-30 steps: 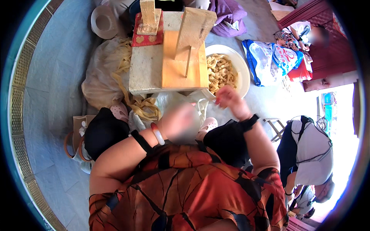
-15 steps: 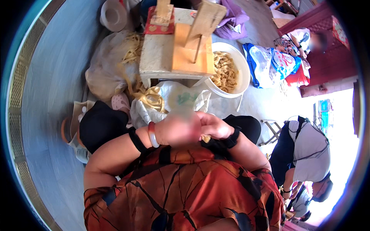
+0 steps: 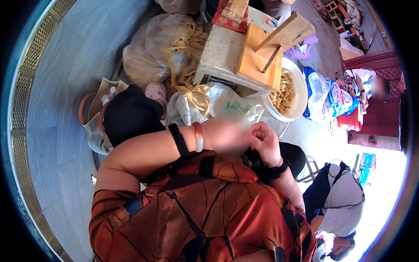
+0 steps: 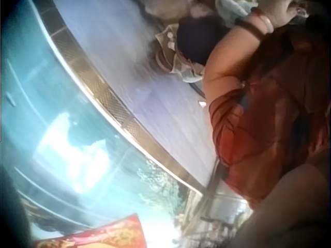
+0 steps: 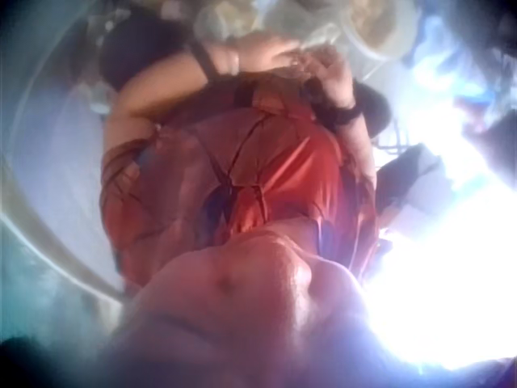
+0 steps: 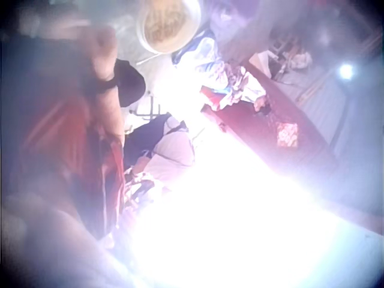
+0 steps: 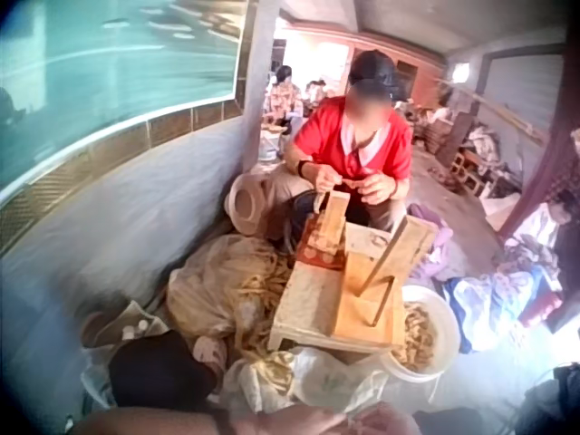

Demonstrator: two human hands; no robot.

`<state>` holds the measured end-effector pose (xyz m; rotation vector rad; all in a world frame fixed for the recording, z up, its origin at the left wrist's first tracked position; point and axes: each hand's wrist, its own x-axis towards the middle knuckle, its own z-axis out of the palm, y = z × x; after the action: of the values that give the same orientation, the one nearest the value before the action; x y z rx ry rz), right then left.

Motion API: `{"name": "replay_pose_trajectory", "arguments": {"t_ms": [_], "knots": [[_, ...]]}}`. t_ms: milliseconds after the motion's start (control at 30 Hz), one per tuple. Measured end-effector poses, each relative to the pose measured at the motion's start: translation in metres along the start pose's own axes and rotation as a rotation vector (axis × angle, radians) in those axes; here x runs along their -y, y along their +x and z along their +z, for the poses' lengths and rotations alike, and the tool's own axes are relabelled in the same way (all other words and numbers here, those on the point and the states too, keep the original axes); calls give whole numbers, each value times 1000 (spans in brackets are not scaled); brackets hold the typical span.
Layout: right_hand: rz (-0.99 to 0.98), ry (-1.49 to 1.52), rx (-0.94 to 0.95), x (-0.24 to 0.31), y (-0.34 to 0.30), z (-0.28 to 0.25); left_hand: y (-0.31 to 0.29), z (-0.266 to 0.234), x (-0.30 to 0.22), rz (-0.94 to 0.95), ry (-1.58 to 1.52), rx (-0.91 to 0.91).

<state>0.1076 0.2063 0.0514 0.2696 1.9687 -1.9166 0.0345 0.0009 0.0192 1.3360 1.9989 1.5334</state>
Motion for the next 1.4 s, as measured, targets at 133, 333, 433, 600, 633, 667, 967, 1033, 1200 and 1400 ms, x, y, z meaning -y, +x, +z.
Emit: {"name": "replay_pose_trajectory", "arguments": {"t_ms": [133,333,433,600,633,667,967,1033,1200,1400], "knots": [[-264,-454,-76,-8,5,5,6,11,9,91,154,-52],[-333,-485,-253,-18,7,22,8,27,12,-47,260,-76],[-447,-802,-185,-20,15,9,9,33,14,-91,279,-105],[-273,-556,104,-22,12,2,5,21,7,-136,137,96],[-168,-409,178,-11,5,-2,6,14,4,-119,1,145],[-63,-260,248,-2,0,-6,6,11,3,-101,-135,193],[-423,-932,-734,2,34,-96,17,-65,4,-57,-513,-523],[-600,-1266,-701,8,53,-66,13,-94,3,20,-651,-775],[-559,-944,180,-38,116,42,8,-99,7,-183,-848,-943],[-395,-1036,391,-97,171,71,9,-62,0,-167,-493,-454]]}}
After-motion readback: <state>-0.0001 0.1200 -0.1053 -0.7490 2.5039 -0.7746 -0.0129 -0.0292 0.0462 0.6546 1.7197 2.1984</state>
